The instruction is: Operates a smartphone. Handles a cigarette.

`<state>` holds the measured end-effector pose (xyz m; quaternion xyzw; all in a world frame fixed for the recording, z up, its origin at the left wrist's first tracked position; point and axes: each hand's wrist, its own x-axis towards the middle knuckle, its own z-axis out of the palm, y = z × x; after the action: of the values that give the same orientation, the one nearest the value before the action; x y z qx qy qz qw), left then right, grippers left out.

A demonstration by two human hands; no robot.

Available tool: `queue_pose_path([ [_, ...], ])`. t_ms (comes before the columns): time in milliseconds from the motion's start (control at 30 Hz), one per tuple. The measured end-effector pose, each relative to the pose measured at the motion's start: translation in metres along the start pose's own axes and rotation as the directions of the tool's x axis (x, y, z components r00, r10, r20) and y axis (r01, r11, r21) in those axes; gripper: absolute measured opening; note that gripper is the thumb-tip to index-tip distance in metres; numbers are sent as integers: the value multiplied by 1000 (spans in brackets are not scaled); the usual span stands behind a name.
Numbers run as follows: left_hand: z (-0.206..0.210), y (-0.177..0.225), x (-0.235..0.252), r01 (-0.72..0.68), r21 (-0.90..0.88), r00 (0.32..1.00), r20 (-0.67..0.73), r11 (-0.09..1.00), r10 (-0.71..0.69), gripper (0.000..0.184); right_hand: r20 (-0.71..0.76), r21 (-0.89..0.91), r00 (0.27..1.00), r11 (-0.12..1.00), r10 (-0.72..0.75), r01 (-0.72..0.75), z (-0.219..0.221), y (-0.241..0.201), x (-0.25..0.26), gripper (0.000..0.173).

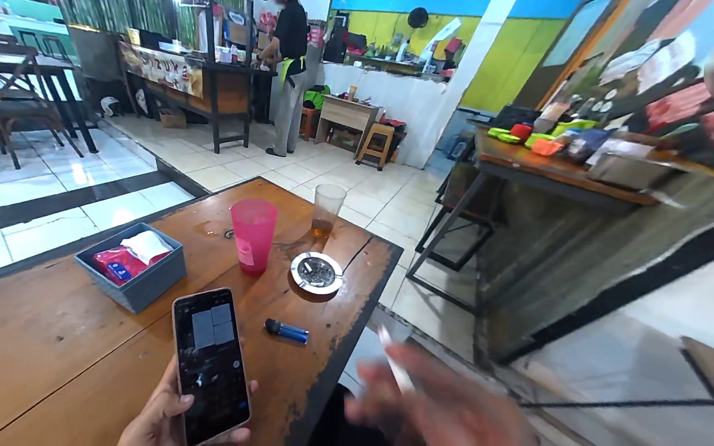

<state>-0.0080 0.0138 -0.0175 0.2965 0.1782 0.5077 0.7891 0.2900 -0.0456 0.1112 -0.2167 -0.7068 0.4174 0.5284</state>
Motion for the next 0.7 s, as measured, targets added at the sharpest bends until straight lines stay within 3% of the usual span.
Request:
queue_pose_path([
  [67,3,-1,-1,8,2,999,-46,1000,-8,59,-135,-179,990,981,48,-72,-38,44,21,44],
  [133,2,-1,0,0,10,999,-49,1000,1,61,-239,-402,961,887,139,-229,-69,80,42,25],
  [267,2,-1,3,0,32,998,-57,999,2,63,-215,-696,899,586,380,-414,-118,130,69,21],
  [367,2,0,3,-5,22,1000,-19,1000,5,62,-155,-856,856,365,493,-365,-131,139,90,28],
  [467,-1,0,3,4,23,1000,1,1000,-4,62,-103,-941,828,216,551,-261,-135,142,111,28],
  [700,-1,3,4,15,29,1000,19,999,-15,60,-10,-995,892,81,452,-52,-123,165,128,14],
])
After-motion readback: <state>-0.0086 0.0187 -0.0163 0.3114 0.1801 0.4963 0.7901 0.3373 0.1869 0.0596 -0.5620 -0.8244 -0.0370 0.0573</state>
